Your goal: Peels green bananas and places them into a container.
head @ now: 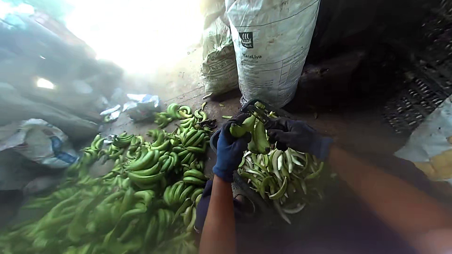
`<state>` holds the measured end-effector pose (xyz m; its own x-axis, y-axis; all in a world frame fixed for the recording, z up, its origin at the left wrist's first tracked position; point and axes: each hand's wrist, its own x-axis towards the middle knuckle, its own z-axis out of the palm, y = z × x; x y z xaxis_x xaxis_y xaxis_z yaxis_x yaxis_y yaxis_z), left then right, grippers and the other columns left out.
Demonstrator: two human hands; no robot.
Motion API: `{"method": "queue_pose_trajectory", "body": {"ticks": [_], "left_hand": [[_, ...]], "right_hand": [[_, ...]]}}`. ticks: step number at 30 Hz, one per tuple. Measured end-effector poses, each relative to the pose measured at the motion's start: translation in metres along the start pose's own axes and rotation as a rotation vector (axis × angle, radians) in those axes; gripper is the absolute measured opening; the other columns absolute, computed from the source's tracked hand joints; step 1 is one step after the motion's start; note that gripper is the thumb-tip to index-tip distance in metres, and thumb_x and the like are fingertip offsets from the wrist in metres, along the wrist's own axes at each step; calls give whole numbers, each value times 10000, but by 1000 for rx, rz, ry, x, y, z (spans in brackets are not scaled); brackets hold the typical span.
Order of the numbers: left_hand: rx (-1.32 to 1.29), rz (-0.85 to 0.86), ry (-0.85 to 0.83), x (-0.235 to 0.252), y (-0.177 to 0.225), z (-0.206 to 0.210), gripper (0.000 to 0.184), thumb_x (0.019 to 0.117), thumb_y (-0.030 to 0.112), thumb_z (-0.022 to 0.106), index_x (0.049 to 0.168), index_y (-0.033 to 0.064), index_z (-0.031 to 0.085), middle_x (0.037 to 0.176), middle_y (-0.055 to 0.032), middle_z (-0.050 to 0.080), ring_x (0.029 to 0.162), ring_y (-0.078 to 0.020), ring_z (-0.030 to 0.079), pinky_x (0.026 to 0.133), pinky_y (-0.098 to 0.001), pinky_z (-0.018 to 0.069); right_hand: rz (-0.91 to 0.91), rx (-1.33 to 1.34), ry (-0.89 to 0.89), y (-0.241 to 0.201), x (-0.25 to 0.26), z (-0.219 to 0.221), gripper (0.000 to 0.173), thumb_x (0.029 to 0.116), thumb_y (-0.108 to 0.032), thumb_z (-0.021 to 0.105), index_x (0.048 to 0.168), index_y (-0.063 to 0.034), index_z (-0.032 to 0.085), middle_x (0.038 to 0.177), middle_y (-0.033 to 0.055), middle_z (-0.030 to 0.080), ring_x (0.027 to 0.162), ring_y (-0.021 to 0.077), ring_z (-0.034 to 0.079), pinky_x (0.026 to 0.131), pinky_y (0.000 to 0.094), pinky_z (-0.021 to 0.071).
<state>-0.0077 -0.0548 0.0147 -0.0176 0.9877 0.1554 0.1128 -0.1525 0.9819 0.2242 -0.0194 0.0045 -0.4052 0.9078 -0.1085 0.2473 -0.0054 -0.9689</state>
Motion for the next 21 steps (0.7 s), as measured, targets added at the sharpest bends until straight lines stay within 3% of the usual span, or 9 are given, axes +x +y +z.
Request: {"method": "queue_pose_trajectory", "body": {"ticks": [1,4,5,7,9,11,14,16,21], "left_hand": [[-2,21,-1,-1,-2,2,510,843,122,728,1324,174,569,1084,-36,690,783,-152,661,615,-337,576],[136,144,-53,-1,-6,4,460,860,33,718,1297,151,635,1286,-16,654,1019,-127,671,806,-336,606],[189,185,-75,-1,-6,5,442,859,15,710,1277,147,653,1321,-18,642,1096,-130,654,874,-345,595],[297,210,-118,0,-5,6,416,848,-15,706,1237,128,673,1354,-48,623,1192,-160,623,960,-382,568],[348,197,-175,3,-8,6,397,840,-36,705,1203,125,685,1346,-58,616,1185,-159,622,950,-374,568],[342,180,-194,3,-5,5,416,824,-56,707,1192,139,696,1359,-35,618,1202,-141,616,961,-356,566],[388,227,-157,1,-1,6,356,849,-31,704,1161,142,699,1354,-43,618,1231,-153,599,997,-378,543],[339,275,-120,3,3,5,348,865,-5,701,1173,157,714,1342,-25,634,1268,-158,577,1048,-385,515],[205,398,-72,8,13,9,307,845,-40,697,1137,56,689,1275,-79,665,1267,-191,585,1085,-387,491]], "right_hand": [[-25,41,42,-3,-1,0,329,1028,-263,624,1323,-118,611,894,57,734,675,153,701,627,349,616],[-228,168,43,-8,-4,-10,371,1020,-204,594,1358,-59,543,980,88,724,724,168,696,630,342,619],[-193,114,21,-10,-6,-12,345,1017,-188,582,1335,-59,551,941,83,720,684,151,685,593,319,608],[114,-22,-94,0,0,-12,249,1053,-214,565,1263,-84,594,812,100,709,566,166,653,511,313,564],[328,-47,-163,10,10,-11,282,1074,-305,528,1263,-115,618,753,118,694,510,187,635,463,311,545],[354,12,-178,15,12,-13,291,1069,-315,536,1282,-133,616,752,123,687,497,185,620,452,300,533],[224,-25,-76,16,8,-13,258,1051,-295,578,1240,-127,631,760,92,704,509,176,622,471,314,543],[69,-131,33,7,-1,-12,306,1043,-319,588,1296,-149,618,837,32,730,611,145,676,563,334,594],[-294,-34,178,-13,-20,-4,335,1039,-298,568,1286,-73,563,894,-26,726,669,58,678,589,247,591]]}}
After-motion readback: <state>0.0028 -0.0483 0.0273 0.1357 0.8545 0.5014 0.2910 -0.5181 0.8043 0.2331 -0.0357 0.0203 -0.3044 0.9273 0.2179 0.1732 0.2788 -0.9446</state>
